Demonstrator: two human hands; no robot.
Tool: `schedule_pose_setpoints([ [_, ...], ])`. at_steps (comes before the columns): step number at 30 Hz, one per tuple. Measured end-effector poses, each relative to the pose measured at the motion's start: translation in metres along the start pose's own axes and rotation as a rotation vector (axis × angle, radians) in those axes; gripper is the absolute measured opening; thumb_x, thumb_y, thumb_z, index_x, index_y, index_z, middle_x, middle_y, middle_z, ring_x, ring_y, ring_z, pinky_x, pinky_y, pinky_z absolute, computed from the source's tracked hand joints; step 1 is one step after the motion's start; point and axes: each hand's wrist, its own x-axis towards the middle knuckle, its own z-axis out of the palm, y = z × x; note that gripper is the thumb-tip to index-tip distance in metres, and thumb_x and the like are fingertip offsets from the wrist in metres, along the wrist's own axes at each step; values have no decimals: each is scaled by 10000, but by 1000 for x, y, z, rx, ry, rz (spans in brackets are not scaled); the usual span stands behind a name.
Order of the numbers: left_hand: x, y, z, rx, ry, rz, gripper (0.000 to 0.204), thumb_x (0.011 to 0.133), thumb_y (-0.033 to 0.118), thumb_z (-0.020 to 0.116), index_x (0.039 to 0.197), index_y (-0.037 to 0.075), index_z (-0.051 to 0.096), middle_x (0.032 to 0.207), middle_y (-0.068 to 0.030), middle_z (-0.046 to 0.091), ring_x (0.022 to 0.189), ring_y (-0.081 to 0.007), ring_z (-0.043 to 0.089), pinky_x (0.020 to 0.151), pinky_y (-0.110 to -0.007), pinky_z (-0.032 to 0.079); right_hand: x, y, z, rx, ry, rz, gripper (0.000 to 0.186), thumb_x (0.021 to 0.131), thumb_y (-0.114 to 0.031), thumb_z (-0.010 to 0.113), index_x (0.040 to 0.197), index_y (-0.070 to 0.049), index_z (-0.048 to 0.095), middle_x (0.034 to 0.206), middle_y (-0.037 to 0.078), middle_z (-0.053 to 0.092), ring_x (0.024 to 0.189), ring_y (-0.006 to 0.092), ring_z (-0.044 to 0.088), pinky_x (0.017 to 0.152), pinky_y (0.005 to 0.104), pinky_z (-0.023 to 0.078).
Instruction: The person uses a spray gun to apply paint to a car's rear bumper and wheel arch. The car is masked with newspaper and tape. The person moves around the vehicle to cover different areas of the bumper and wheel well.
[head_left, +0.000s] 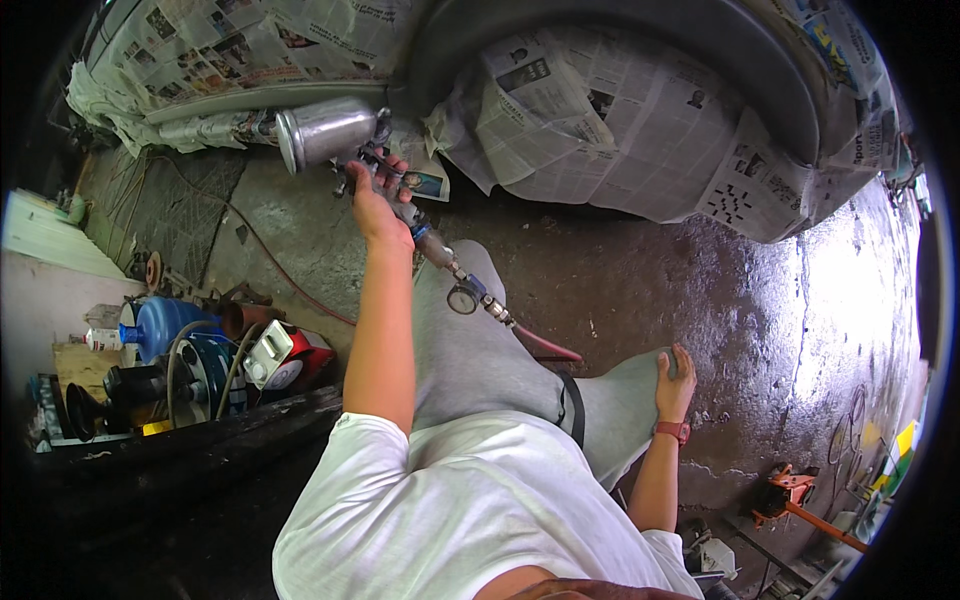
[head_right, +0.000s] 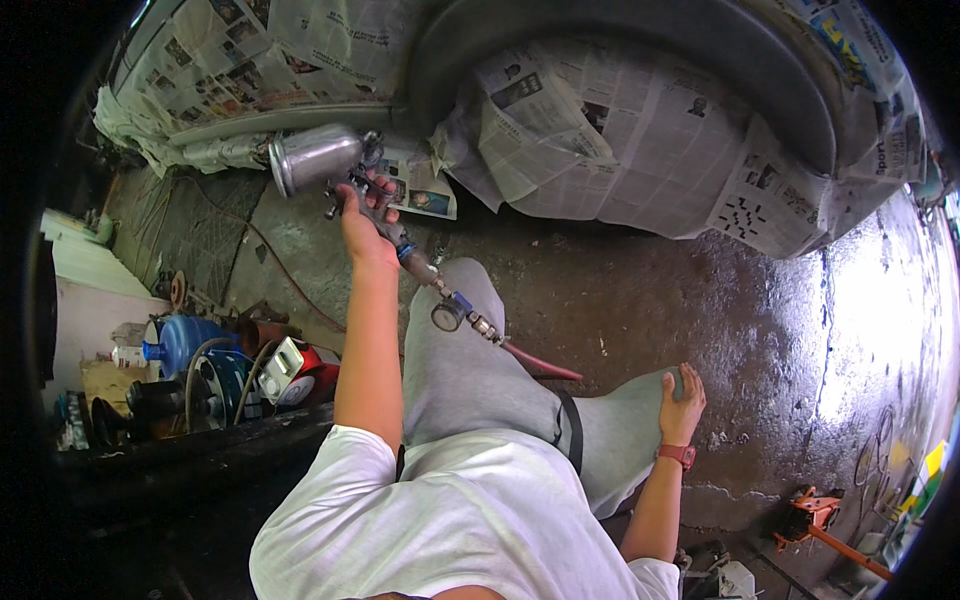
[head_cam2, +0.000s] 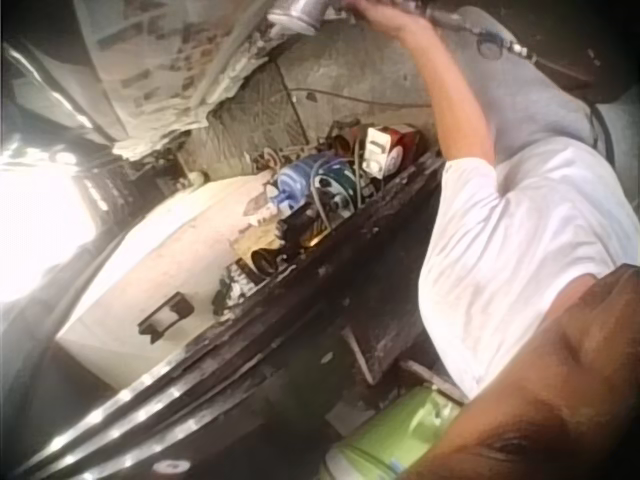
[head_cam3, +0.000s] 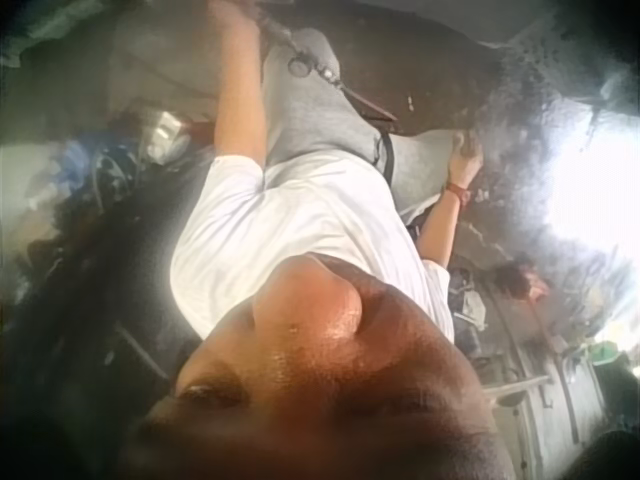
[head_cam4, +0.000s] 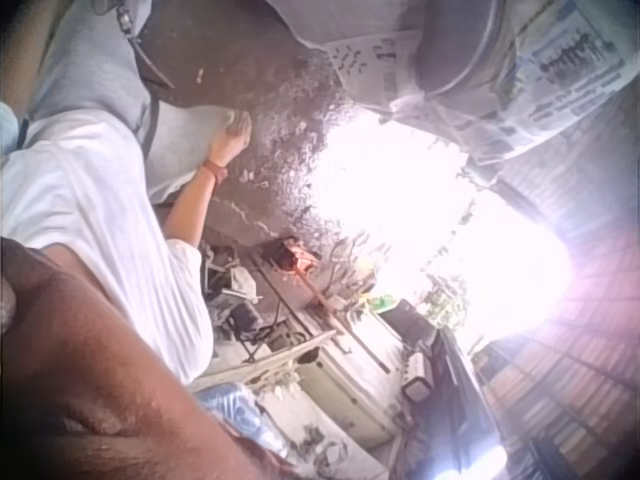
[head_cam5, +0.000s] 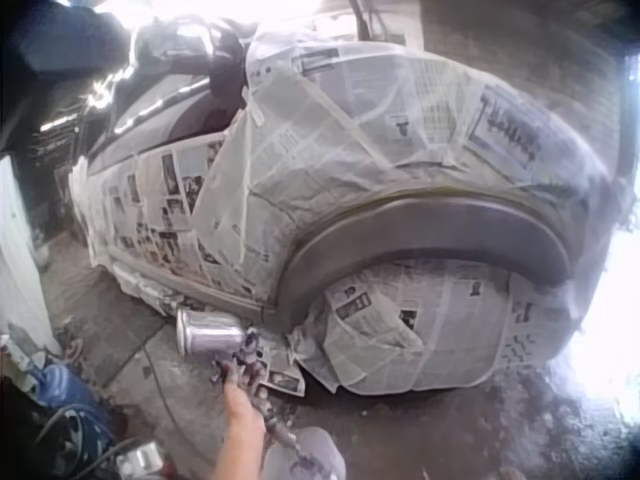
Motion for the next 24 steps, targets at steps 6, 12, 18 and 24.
schedule_pose_setpoints([
  [6, -28, 47, 36, -96, -324, 65, 659, 1093, 613, 470, 1413, 51, 596, 1184, -52, 706, 1062, -136, 637, 641, -245, 407, 4, -4, 0, 21, -25, 0, 449, 1017, -365, 702, 1297, -14, 719, 1383, 168, 700, 1361, 365, 599, 1174, 482, 435],
  [12, -7, 41, 29, -42, -193, 46, 584, 1110, 603, 447, 1369, 97, 581, 1161, -47, 700, 1040, -126, 647, 635, -264, 403, 5, -5, 1, 3, -19, 4, 460, 1013, -366, 707, 1308, -13, 714, 1382, 169, 701, 1361, 362, 598, 1175, 479, 430],
  [18, 27, 20, -2, 19, 111, 32, 466, 1134, 550, 430, 1241, 125, 589, 1125, -44, 708, 1036, -130, 648, 640, -276, 394, 4, -3, 0, 18, -6, 11, 459, 1012, -368, 708, 1305, -15, 714, 1380, 169, 701, 1354, 364, 601, 1170, 476, 432],
  [24, 42, 44, 9, -7, -116, 32, 507, 1142, 551, 390, 1275, 105, 590, 1154, -64, 712, 1012, -162, 669, 641, -283, 403, 4, 2, -1, 44, -12, 8, 457, 1009, -367, 710, 1298, -13, 718, 1375, 173, 701, 1350, 361, 603, 1163, 469, 438],
])
